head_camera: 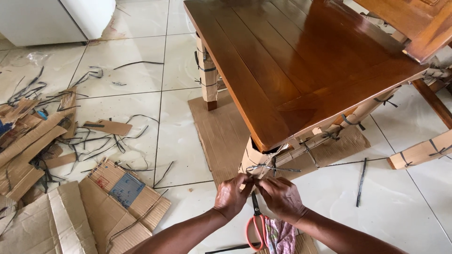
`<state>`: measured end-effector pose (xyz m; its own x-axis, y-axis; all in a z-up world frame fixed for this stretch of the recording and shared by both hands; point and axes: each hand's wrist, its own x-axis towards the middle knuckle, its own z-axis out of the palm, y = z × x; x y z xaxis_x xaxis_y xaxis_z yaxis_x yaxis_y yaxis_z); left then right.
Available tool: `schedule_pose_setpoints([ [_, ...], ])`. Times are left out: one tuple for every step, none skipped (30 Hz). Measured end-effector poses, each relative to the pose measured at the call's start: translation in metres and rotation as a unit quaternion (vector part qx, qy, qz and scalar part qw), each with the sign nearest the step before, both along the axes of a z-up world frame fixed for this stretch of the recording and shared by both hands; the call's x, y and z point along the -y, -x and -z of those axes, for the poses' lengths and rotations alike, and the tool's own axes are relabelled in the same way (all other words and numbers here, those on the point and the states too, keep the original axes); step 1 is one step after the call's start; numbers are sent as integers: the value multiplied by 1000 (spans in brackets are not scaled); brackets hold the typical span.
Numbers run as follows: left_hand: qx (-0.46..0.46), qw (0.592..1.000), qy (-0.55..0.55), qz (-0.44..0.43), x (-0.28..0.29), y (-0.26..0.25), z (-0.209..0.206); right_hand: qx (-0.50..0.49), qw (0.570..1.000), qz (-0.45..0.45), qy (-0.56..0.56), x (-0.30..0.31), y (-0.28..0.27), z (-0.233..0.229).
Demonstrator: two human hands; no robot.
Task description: Wrapping a wooden chair with cardboard and securing it with plastic straps for transport
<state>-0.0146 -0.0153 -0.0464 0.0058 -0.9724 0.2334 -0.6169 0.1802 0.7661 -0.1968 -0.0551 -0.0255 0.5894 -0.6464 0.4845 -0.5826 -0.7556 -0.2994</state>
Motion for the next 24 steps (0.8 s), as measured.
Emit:
schedule_pose_setpoints([
  [-14,1000,10,2,0,0,-2,-11,1000,-18,16,1,1,2],
  [-27,999,19,5,0,0,-4,-21,999,-35,32,1,2,4],
  [-27,999,18,5,-1,0,-3,-21,999,-35,31,2,2,0],
  [-17,1000,-10,-7,-1,0,-3,-27,996,-69,43,3,3,-3],
  [-7,999,-38,-18,-1,0,-3,-34,993,-102,55,4,3,-7],
  [-6,999,-38,-18,-2,1,-5,-33,993,-102,55,3,2,-8],
  [-38,999,-34,-19,-3,2,-7,-1,996,-75,-51,3,1,-9],
  [-68,997,-29,-19,-4,2,-9,31,986,-48,-157,3,0,-10],
  [-67,997,-29,-18,-5,2,-8,33,986,-48,-157,5,2,-6],
  [-93,989,-112,-34,-7,3,-8,32,967,-30,-249,6,5,-1],
  [-119,972,-195,-49,-9,3,-7,32,940,-13,-339,7,7,3],
  [-119,972,-195,-50,-8,4,-7,31,940,-13,-339,6,5,0],
  [-115,971,-201,-50,-8,4,-7,57,920,-4,-388,5,4,-3],
  [-111,971,-208,-51,-8,5,-7,83,896,5,-436,4,2,-6],
  [-111,970,-208,-51,-9,5,-11,83,896,5,-437,2,1,-11],
  [-118,967,-219,-48,-9,4,-16,65,887,23,-456,2,1,-16],
  [-126,964,-230,-45,-9,3,-21,48,878,41,-475,2,0,-21],
  [-126,964,-230,-45,-8,2,-19,48,878,41,-475,2,1,-20],
  [-107,973,-205,-30,-7,1,-16,13,887,56,-458,2,1,-19],
  [-87,980,-179,-15,-6,-1,-13,-22,894,71,-441,2,1,-17],
  [-88,980,-179,-14,-5,-2,-16,-22,894,71,-441,3,2,-17],
  [-56,983,-173,-5,-4,-4,-18,-9,909,45,-414,3,4,-15],
  [-24,985,-168,4,-4,-5,-20,4,923,18,-385,4,5,-14],
  [-25,985,-169,4,0,-7,-12,3,922,19,-386,10,9,-10],
])
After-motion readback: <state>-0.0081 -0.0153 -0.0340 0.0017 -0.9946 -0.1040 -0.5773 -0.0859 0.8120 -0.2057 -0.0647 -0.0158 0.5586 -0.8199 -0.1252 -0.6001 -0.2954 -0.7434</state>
